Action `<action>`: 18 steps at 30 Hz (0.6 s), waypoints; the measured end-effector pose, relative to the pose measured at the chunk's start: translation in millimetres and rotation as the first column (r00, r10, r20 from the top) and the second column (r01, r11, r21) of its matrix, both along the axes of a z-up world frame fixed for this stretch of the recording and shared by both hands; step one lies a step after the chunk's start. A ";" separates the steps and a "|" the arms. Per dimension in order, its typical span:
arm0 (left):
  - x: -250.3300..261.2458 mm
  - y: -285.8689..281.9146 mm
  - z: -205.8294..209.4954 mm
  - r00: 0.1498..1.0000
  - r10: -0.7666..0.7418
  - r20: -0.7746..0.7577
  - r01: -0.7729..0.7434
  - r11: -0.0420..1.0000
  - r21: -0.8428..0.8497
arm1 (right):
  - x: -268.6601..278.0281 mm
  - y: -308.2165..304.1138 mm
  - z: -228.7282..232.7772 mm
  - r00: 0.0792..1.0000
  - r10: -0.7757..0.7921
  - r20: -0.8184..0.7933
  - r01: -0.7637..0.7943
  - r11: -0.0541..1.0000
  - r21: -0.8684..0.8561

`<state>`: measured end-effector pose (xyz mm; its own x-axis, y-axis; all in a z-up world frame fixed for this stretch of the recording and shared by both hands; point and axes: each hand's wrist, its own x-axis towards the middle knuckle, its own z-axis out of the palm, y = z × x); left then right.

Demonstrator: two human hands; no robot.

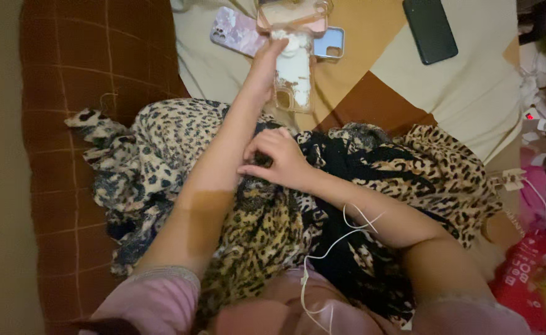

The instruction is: The person wipes the surface of a clear phone case with a white cloth, turning it over to clean both sides. They then place the case down and pick up a light blue phone case to wipe it as well.

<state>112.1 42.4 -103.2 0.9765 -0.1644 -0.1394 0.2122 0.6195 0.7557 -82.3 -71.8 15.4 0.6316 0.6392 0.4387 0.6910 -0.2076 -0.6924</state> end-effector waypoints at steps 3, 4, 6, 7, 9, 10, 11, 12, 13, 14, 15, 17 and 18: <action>25.8 3.1 1.1 0.948 0.172 0.270 -0.241 0.938 0.249 | -7.6 6.6 17.1 0.991 -0.100 -0.083 0.103 0.994 0.024; 39.9 2.1 2.2 0.934 0.186 0.305 -0.293 0.889 0.352 | -11.8 9.8 22.8 0.988 -0.125 -0.094 0.126 0.992 0.003; 64.2 -2.1 5.2 0.903 0.204 0.379 -0.393 0.749 0.533 | -15.1 14.8 31.8 0.984 -0.165 -0.063 0.162 0.985 -0.052; 70.0 -5.1 6.2 0.887 0.191 0.420 -0.420 0.709 0.566 | -15.1 16.1 34.6 0.984 -0.178 -0.021 0.175 0.981 -0.086; 75.4 -12.1 11.7 0.855 0.154 0.495 -0.474 0.618 0.627 | -16.3 14.3 35.7 0.988 -0.147 0.036 0.151 0.980 -0.133; 75.2 -15.7 16.3 0.866 0.140 0.479 -0.440 0.667 0.601 | -17.5 12.3 33.8 0.993 -0.107 0.051 0.113 0.982 -0.148; 73.7 -18.9 22.6 0.877 0.123 0.465 -0.405 0.712 0.574 | -18.6 9.5 30.7 0.996 -0.066 0.065 0.076 0.983 -0.165; 73.8 -21.7 32.0 0.885 0.104 0.455 -0.369 0.752 0.546 | -21.3 6.2 26.9 1.000 0.022 -0.019 -0.025 0.983 -0.184; 74.1 -23.5 42.9 0.883 0.104 0.457 -0.376 0.740 0.558 | -25.5 3.1 22.1 0.989 0.108 -0.103 -0.127 0.973 -0.194; 72.1 -23.5 52.8 0.883 0.106 0.457 -0.383 0.727 0.570 | -27.2 0.8 16.0 0.963 0.194 -0.188 -0.230 0.953 -0.196; 70.2 -23.7 62.6 0.882 0.108 0.458 -0.389 0.714 0.581 | -24.8 -1.4 9.4 0.965 0.216 -0.151 -0.245 0.945 -0.215; 65.2 -24.4 78.4 0.889 0.120 0.443 -0.326 0.844 0.426 | -19.0 -5.3 -3.3 0.960 0.265 -0.089 -0.279 0.928 -0.249; 64.9 -23.6 87.0 0.890 0.122 0.438 -0.291 0.894 0.341 | -10.2 -7.3 -7.7 0.974 0.170 -0.148 -0.207 0.937 -0.281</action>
